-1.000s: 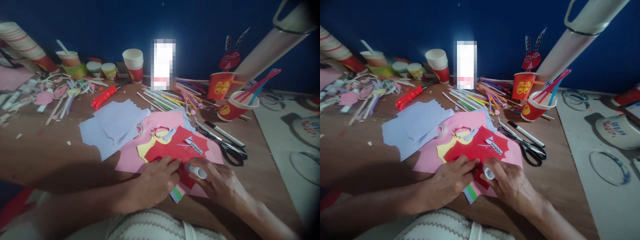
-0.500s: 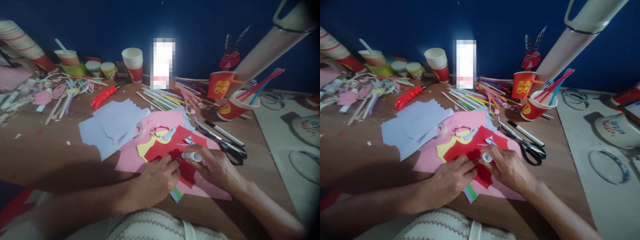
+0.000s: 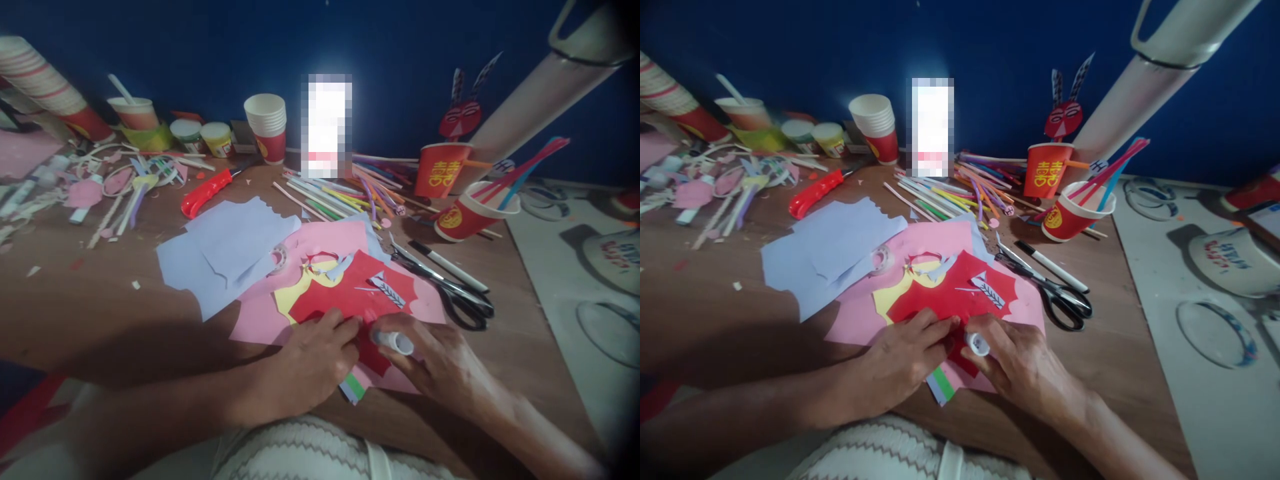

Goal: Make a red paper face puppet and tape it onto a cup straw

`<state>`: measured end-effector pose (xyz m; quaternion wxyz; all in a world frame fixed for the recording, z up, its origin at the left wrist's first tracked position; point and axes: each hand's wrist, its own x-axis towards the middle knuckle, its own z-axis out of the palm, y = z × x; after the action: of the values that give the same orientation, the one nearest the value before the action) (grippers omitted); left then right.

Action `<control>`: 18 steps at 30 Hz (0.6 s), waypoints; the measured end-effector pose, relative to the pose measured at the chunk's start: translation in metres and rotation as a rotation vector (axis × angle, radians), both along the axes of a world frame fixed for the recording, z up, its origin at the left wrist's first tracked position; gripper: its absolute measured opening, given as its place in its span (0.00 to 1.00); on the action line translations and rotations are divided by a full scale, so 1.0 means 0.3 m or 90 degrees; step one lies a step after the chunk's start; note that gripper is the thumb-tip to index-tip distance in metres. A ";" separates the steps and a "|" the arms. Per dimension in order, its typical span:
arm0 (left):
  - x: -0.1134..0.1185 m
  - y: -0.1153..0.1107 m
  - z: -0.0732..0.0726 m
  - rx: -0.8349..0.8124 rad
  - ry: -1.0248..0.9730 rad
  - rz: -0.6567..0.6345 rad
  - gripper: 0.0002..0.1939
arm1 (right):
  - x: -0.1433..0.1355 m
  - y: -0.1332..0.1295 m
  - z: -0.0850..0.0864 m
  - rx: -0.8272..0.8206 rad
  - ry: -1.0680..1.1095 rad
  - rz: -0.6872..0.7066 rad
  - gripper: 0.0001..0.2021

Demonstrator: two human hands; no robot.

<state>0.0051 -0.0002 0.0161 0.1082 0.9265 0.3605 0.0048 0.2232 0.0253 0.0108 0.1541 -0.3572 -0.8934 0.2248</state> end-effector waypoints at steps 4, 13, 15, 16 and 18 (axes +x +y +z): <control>0.004 0.002 0.002 0.004 -0.002 0.003 0.10 | -0.006 0.018 -0.004 0.028 -0.004 -0.005 0.07; 0.009 0.002 -0.004 0.008 0.000 0.008 0.10 | -0.046 0.093 -0.002 0.092 -0.008 -0.015 0.10; 0.008 0.004 0.000 -0.001 0.004 0.007 0.10 | -0.045 0.091 -0.002 0.096 -0.006 -0.012 0.09; 0.008 0.005 0.002 -0.005 0.005 0.008 0.10 | -0.041 0.086 -0.003 0.101 -0.008 -0.013 0.09; 0.008 0.007 0.005 -0.010 0.007 0.007 0.10 | -0.031 0.073 -0.006 0.099 -0.011 -0.013 0.08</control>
<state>0.0073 0.0019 0.0174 0.1135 0.9236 0.3662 -0.0028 0.2139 0.0473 0.0090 0.1761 -0.3552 -0.9057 0.1499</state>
